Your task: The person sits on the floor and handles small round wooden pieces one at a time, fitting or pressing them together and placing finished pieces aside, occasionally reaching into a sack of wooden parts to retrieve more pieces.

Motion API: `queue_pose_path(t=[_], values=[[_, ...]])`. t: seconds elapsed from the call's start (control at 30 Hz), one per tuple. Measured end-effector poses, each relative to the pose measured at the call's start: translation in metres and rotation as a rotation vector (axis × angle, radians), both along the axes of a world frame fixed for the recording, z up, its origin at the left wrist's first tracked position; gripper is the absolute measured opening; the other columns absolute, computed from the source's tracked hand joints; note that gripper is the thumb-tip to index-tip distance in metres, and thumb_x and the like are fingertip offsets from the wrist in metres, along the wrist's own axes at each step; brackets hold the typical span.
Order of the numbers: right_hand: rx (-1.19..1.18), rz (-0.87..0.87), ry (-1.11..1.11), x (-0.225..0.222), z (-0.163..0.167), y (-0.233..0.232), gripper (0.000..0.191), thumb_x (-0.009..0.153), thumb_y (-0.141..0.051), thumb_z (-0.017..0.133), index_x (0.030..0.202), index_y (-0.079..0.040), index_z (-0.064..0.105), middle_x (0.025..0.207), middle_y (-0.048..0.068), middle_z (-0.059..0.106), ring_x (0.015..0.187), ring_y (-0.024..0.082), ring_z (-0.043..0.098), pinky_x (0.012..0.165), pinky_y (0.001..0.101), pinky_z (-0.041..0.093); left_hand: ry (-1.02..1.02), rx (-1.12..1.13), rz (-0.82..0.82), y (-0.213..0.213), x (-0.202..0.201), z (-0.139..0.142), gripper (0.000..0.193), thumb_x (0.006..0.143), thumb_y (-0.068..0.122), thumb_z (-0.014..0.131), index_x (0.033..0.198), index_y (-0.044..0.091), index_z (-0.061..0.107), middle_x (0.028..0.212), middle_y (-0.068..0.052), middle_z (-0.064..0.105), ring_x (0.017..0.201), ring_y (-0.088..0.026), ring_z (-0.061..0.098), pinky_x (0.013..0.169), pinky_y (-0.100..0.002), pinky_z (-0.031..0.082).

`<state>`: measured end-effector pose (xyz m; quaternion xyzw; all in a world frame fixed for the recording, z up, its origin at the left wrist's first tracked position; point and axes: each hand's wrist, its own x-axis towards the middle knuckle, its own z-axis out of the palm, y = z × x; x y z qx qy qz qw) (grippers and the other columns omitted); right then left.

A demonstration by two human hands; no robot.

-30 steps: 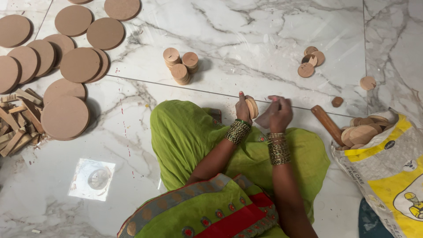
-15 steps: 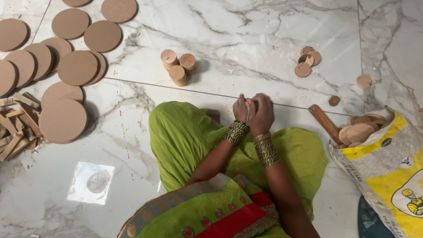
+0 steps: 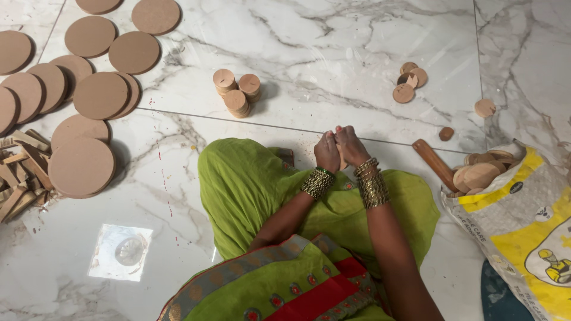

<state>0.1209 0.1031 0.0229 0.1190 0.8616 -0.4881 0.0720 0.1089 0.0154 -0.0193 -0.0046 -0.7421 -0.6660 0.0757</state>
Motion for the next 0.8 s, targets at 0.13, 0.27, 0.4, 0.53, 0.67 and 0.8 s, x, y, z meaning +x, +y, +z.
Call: queue_pose_path(t=[0.13, 0.27, 0.4, 0.53, 0.67, 0.8], values=[[0.478, -0.164, 0.351, 0.012, -0.012, -0.019, 0.040, 0.114, -0.045, 0.044, 0.119, -0.006, 0.049, 0.112, 0.017, 0.064, 0.097, 0.032, 0.066, 0.083, 0.0463, 0.055, -0.131, 0.191, 0.019, 0.003, -0.009, 0.000, 0.039, 0.113, 0.026, 0.035, 0.094, 0.003, 0.060, 0.074, -0.009, 0.061, 0.058, -0.016, 0.057, 0.049, -0.035, 0.048], [0.541, -0.232, 0.239, 0.017, -0.012, -0.032, 0.034, 0.109, -0.039, 0.051, 0.118, -0.006, 0.051, 0.108, 0.014, 0.065, 0.086, 0.034, 0.067, 0.074, 0.0480, 0.055, -0.194, 0.254, 0.013, -0.010, -0.013, 0.002, 0.029, 0.114, 0.024, 0.037, 0.104, 0.005, 0.058, 0.068, -0.002, 0.057, 0.056, -0.007, 0.052, 0.046, -0.025, 0.043], [0.723, 0.203, 0.408, 0.013, -0.002, -0.018, 0.028, 0.111, -0.024, 0.048, 0.124, 0.000, 0.048, 0.116, 0.022, 0.063, 0.073, 0.034, 0.069, 0.058, 0.0432, 0.057, 0.087, -0.012, -0.028, -0.017, -0.010, 0.014, 0.029, 0.110, 0.027, 0.035, 0.115, 0.008, 0.057, 0.057, 0.005, 0.053, 0.043, -0.009, 0.048, 0.040, -0.028, 0.034], [0.340, -0.176, 0.261, 0.024, 0.004, -0.022, 0.031, 0.103, -0.032, 0.051, 0.121, -0.007, 0.052, 0.101, 0.019, 0.073, 0.083, 0.038, 0.072, 0.072, 0.0503, 0.056, 0.022, 0.216, -0.042, -0.010, -0.012, 0.017, 0.038, 0.112, 0.034, 0.031, 0.115, 0.008, 0.059, 0.059, 0.005, 0.052, 0.046, -0.009, 0.048, 0.040, -0.026, 0.036], [0.365, -0.263, 0.469, 0.038, 0.002, -0.049, 0.038, 0.095, -0.029, 0.059, 0.122, -0.004, 0.053, 0.108, 0.021, 0.070, 0.094, 0.040, 0.071, 0.080, 0.0486, 0.056, -0.262, 0.711, 0.085, -0.008, -0.017, 0.003, 0.045, 0.118, 0.035, 0.033, 0.108, 0.001, 0.061, 0.066, 0.001, 0.054, 0.055, -0.010, 0.053, 0.047, -0.026, 0.044], [0.214, -0.339, 0.647, 0.037, 0.006, -0.061, 0.036, 0.102, -0.029, 0.053, 0.127, -0.002, 0.049, 0.116, 0.022, 0.068, 0.106, 0.040, 0.070, 0.091, 0.0476, 0.056, -0.293, 0.547, 0.132, -0.010, -0.018, -0.005, 0.054, 0.113, 0.037, 0.027, 0.098, 0.002, 0.065, 0.073, -0.006, 0.066, 0.065, -0.016, 0.065, 0.062, -0.029, 0.055]])
